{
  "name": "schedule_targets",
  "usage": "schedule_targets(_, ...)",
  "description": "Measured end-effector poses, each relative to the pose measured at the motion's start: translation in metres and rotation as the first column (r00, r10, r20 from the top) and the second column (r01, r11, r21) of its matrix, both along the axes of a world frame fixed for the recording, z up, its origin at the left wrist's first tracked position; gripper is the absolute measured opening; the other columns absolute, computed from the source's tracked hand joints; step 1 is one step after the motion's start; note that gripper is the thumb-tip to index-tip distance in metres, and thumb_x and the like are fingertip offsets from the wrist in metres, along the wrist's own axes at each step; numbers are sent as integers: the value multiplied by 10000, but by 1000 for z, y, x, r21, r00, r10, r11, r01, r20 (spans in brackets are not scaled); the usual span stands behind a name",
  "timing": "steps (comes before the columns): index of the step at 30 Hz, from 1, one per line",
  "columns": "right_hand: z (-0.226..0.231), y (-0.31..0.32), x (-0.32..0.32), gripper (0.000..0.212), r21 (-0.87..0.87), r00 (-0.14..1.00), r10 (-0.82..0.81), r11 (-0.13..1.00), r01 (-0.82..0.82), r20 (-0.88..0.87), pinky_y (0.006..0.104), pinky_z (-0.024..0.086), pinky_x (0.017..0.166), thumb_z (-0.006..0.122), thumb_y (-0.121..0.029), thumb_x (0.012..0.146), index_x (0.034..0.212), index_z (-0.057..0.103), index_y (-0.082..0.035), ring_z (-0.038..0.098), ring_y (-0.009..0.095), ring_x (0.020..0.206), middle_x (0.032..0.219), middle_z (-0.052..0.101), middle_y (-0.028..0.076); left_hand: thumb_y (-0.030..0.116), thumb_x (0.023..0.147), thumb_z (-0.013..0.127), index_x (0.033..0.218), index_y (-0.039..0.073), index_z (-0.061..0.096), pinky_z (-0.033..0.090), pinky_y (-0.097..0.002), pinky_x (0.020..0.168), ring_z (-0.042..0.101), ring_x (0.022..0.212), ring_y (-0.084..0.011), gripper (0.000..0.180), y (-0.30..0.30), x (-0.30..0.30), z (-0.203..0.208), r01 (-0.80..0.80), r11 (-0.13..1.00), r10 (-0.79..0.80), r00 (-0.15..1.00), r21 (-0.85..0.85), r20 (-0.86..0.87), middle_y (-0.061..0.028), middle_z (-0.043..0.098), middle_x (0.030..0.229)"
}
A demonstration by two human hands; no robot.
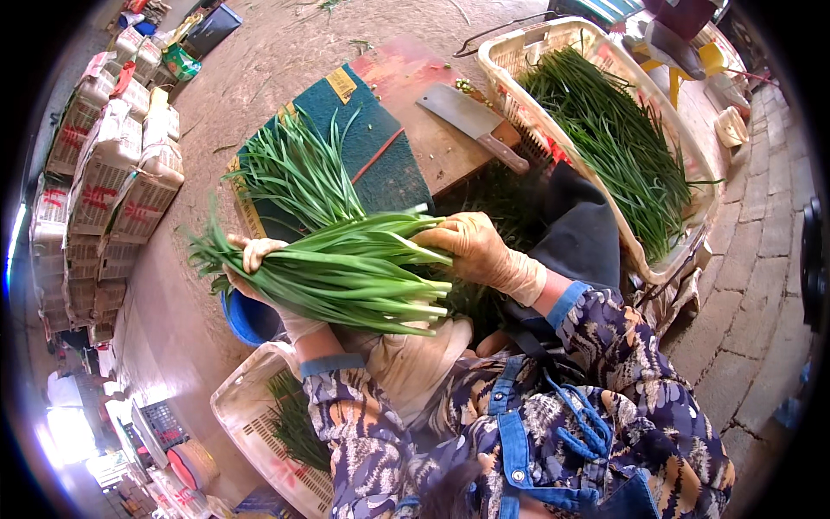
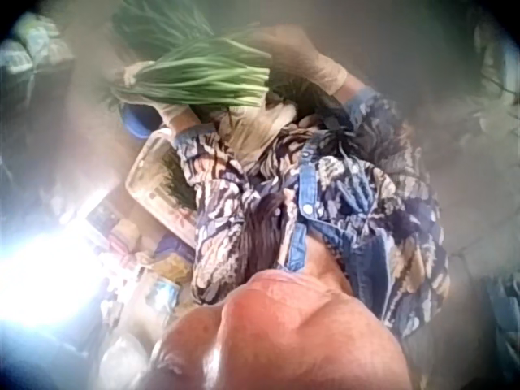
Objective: The person sorts a bunch of leeks by hand, removes dry or damaged leaves, gathers them into a bundle, and ties the bundle with a red string before trimming the ends with a large knife.
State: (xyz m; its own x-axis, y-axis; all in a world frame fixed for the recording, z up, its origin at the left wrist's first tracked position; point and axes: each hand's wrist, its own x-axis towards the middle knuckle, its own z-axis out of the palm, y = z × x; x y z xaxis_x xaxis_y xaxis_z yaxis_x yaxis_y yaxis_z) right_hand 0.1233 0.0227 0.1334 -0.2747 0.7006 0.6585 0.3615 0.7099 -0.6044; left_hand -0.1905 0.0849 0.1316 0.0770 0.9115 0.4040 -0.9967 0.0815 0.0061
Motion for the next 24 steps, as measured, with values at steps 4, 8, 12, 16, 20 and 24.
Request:
schedule_targets(4, -26, -12, 0, 155, -7, 974, -32, 999, 35, 225, 383, 506, 552, 646, -144, 765, 910, 629, -92, 631, 286, 626, 699, 631, 77, 342, 905, 624, 1189, 68, 606, 441, -183, 694, 481, 543, -15, 396, -2, -15, 0, -42, 996, 45, 998, 78, -45, 105, 497, 592)
schedule_targets(8, -64, -13, 18, 126, -156, 912, -65, 978, 139, 406, 383, 496, 533, 689, -146, 798, 851, 605, -69, 626, 297, 612, 693, 620, 106, 179, 930, 564, 1198, 31, 590, 463, -201, 695, 534, 539, -32, 307, 3, -2, 5, -15, 964, 48, 992, 266, -115, 80, 553, 593)
schedule_targets(12, -91, -26, 58, 134, -423, 934, -105, 871, 252, 341, 315, 461, 499, 684, -109, 852, 804, 584, -34, 564, 210, 525, 624, 553, 119, 103, 968, 448, 1170, 19, 588, 468, -200, 656, 549, 503, -44, 260, 14, -7, -9, -22, 933, -9, 996, 360, 84, 59, 608, 583)
schedule_targets(16, -83, -40, 65, 210, -568, 982, -88, 806, 168, 166, 272, 421, 473, 702, -162, 889, 783, 596, -15, 486, 125, 493, 581, 500, 71, 90, 976, 423, 1108, 36, 625, 483, -201, 635, 549, 502, -53, 247, 9, -8, -2, -36, 941, 4, 995, 336, 95, 53, 594, 564)
schedule_targets(20, -34, -34, 37, 240, -869, 884, -297, 450, -203, -360, 251, 488, 568, 729, -246, 863, 855, 692, -9, 587, 91, 625, 757, 678, -24, 76, 954, 509, 1168, 32, 579, 488, -197, 648, 572, 525, -71, 229, -5, -9, 10, -36, 960, 8, 995, 278, 100, 35, 609, 606)
schedule_targets(24, -34, -4, 32, 285, -835, 850, -312, 499, -233, -424, 227, 443, 621, 703, -290, 901, 940, 695, -8, 518, 63, 679, 795, 631, -11, 86, 967, 485, 1134, 36, 599, 479, -187, 632, 565, 517, -70, 208, 12, 14, -7, -1, 971, -47, 980, 241, 194, 37, 605, 596)
